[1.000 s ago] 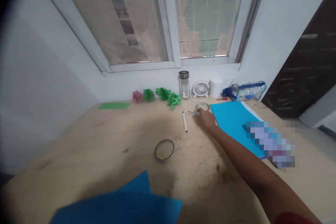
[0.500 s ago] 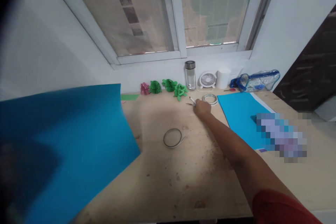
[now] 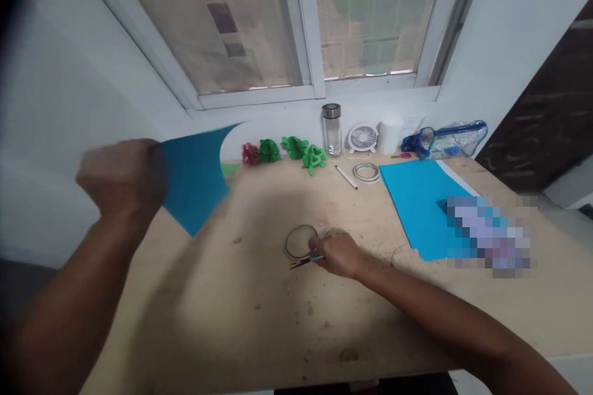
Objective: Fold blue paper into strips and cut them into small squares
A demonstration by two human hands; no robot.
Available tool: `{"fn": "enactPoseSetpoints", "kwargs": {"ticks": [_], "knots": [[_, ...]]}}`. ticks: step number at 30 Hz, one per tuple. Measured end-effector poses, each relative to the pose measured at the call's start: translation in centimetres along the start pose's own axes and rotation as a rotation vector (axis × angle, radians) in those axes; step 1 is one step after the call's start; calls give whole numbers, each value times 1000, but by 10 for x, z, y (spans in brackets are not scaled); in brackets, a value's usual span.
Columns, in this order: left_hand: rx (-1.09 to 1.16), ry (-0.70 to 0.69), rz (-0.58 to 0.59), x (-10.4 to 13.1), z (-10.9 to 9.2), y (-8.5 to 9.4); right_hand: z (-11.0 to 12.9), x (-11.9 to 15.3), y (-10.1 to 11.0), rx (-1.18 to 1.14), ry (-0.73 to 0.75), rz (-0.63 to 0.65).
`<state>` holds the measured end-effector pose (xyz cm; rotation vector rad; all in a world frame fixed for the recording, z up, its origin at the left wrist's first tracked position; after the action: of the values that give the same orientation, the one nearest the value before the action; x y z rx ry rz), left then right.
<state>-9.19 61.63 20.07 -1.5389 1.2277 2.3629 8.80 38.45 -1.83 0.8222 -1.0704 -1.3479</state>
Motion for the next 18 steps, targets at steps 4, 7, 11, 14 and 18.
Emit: {"fn": "enactPoseSetpoints", "kwargs": {"ticks": [4,7,11,14,18], "knots": [[39,-336,11,21,-84,6,-10,1,1,78,-42,5],[119,-378,-2,62,-133,8,-26,8,4,138,-96,5],[356,-289,57,113,-160,-2,-55,16,13,218,-190,-12],[417,-283,83,142,-175,-3,-81,18,21,265,-272,-23],[503,-332,145,172,-202,1,-118,21,36,307,-404,-44]]}}
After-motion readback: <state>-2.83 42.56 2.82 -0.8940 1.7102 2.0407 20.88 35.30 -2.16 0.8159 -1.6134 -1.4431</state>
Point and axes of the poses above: each hand's wrist, its own x-axis away from the middle knuckle, its own y-axis out of the back of the hand, z = x × y, the point moved 9 cm from there along -x, towards the middle knuckle, and after that the axes turned 4 degrees about -y, right-handed, at the moved point
